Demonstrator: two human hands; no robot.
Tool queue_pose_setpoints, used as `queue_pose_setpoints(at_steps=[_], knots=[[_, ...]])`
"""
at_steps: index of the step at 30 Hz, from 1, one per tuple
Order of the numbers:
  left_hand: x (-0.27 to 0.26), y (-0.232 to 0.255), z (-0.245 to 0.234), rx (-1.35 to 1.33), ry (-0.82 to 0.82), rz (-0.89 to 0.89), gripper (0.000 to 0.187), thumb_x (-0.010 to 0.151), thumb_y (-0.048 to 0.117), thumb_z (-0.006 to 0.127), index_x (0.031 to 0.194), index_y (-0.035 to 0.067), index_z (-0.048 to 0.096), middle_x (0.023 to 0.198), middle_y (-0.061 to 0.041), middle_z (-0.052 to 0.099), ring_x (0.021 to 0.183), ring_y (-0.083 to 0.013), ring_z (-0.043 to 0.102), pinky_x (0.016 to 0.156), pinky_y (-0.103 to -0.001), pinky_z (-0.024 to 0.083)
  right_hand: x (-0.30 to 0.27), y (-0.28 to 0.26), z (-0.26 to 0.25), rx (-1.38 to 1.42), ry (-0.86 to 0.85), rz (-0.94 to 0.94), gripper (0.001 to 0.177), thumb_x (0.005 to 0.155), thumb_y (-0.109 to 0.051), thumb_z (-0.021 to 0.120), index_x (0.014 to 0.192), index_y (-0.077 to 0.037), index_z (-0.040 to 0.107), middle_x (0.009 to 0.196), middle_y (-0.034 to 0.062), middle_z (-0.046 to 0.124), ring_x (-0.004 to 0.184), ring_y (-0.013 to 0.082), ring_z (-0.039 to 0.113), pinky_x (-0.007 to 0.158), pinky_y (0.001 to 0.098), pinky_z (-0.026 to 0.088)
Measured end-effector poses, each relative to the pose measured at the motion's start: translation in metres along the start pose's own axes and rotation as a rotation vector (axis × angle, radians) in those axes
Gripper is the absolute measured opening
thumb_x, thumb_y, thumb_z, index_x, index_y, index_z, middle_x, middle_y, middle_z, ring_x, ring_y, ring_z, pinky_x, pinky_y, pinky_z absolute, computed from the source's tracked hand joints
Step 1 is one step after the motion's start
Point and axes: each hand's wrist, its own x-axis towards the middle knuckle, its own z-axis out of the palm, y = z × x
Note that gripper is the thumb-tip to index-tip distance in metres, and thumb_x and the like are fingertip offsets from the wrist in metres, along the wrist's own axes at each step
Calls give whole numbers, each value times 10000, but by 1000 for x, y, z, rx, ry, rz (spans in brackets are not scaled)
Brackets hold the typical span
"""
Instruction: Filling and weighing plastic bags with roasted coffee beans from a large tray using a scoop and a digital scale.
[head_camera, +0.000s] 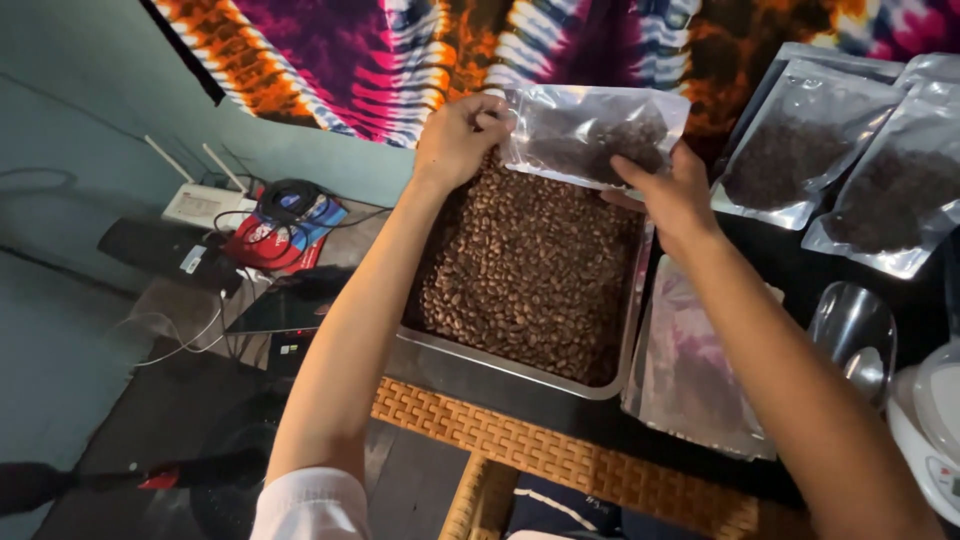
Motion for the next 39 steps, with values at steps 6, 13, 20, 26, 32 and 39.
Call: queue_pose_setpoints(at_steps=[6, 13, 20, 26, 32, 39], knots=[[26, -5, 7, 38, 64, 19, 331, 914, 398, 711, 1202, 235, 716, 873, 83, 800, 872, -73, 708, 785, -292, 508, 16, 4, 3, 16, 6, -8, 415, 931, -94, 695, 1325, -87, 565, 1332, 65, 622, 1224, 213, 644, 840, 319, 716], [36, 4, 14, 75, 42, 21, 272, 916, 406, 718, 1157, 280, 728, 965, 70, 791, 833, -115, 723, 708, -337, 528, 22, 4, -5, -30, 36, 27, 425, 932, -151, 698, 1327, -111, 545, 1286, 57, 674, 965, 210, 748, 552, 268, 472], [40, 16, 33, -23, -1, 76, 112, 927, 369, 729, 1011, 295, 723, 957, 64, 796, 919, -145, 748, 700, -349, 554, 30, 15, -30, 82, 91, -46, 377, 890, -29, 738, 1248, -68, 627, 1181, 81, 688, 1065, 206, 700, 799, 329, 719], [42, 24, 64, -58, -22, 117, 161, 908, 348, 753, 1042, 259, 735, 800, 140, 769, 809, -34, 694, 706, -268, 493, 8, 0, -58, -149, 214, -41, 444, 839, -136, 797, 1264, -137, 670, 1165, -16, 744, 1085, 97, 695, 978, 247, 572], [31, 43, 93, -107, -87, 160, 194, 927, 313, 745, 1088, 206, 729, 643, 113, 664, 578, -45, 573, 583, -267, 439, -8, -3, -88, -27, 240, -47, 381, 870, -44, 759, 1228, -88, 638, 1138, 51, 706, 1060, 194, 715, 804, 343, 714], [19, 64, 115, -95, -175, 78, 244, 886, 287, 747, 1127, 244, 737, 973, 63, 816, 701, -58, 753, 778, -225, 591, -23, 16, -126, -72, 174, -247, 456, 966, -23, 765, 1355, 59, 542, 1302, 264, 614, 1102, 434, 686, 804, 596, 650]])
